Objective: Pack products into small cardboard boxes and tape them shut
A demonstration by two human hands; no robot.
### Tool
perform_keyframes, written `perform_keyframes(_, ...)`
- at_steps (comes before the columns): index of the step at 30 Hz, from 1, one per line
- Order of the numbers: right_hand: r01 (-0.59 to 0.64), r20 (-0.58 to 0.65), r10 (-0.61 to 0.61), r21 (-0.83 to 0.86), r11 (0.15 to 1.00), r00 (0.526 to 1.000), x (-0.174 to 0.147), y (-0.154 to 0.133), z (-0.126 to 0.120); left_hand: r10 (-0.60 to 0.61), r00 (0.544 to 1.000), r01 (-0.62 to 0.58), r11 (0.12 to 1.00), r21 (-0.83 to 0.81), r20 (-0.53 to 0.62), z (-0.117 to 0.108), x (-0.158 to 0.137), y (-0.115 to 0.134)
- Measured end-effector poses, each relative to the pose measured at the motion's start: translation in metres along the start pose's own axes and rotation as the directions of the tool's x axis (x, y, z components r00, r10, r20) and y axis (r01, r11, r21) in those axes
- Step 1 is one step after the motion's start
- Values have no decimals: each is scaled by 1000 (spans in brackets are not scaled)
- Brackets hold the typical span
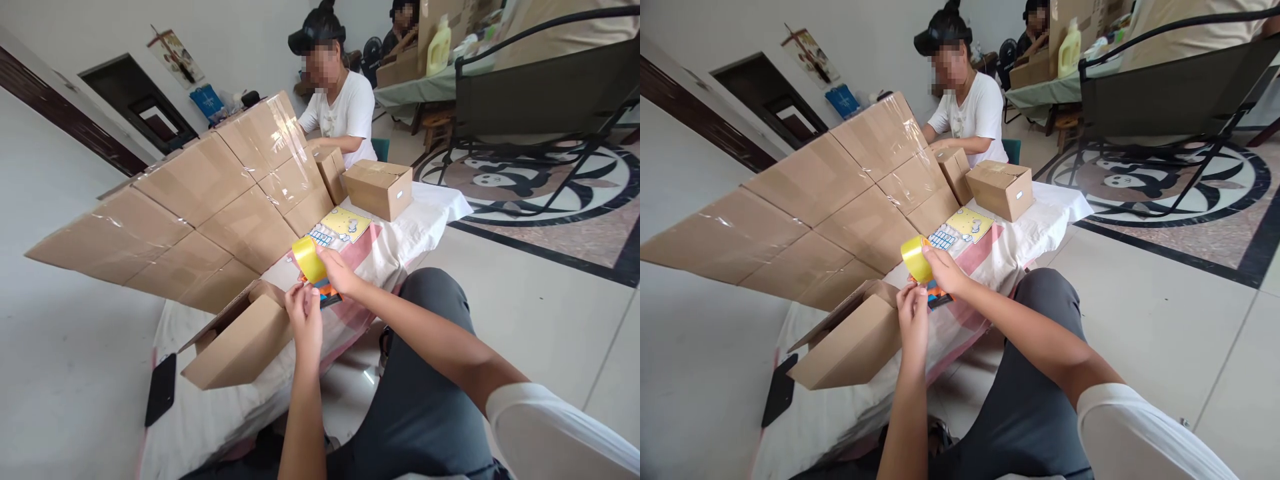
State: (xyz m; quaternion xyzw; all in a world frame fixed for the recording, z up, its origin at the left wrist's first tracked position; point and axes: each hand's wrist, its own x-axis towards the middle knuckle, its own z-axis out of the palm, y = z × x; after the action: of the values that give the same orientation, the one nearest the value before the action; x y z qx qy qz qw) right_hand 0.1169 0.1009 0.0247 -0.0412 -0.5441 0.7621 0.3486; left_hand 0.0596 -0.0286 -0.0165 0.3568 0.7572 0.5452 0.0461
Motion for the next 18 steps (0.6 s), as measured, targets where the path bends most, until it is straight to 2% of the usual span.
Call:
perform_keyframes(5,-80,-92,73,-69,994,993,3,-1,-7,-32,999,33,998,-52,11,6,2,-3)
perform_keyframes(9,-46,-280,-47,-318,947,959,5,6,-19,-26,999,21,994,-108,-44,15,0,-1)
perform_keyframes(11,-20,-285,-105,-404,915,953,7,10,-23,-27,995,15,992,-127,-92,19,0,2)
perform_keyframes(14,-12,-283,-109,-397,918,953,11,14,-25,-44,992,25,988,-153,-121,24,-2,8)
perform_keyframes(18,-52,-427,-64,-255,965,902,20,13,-30,-60,995,46,984,-169,-78,30,-12,12)
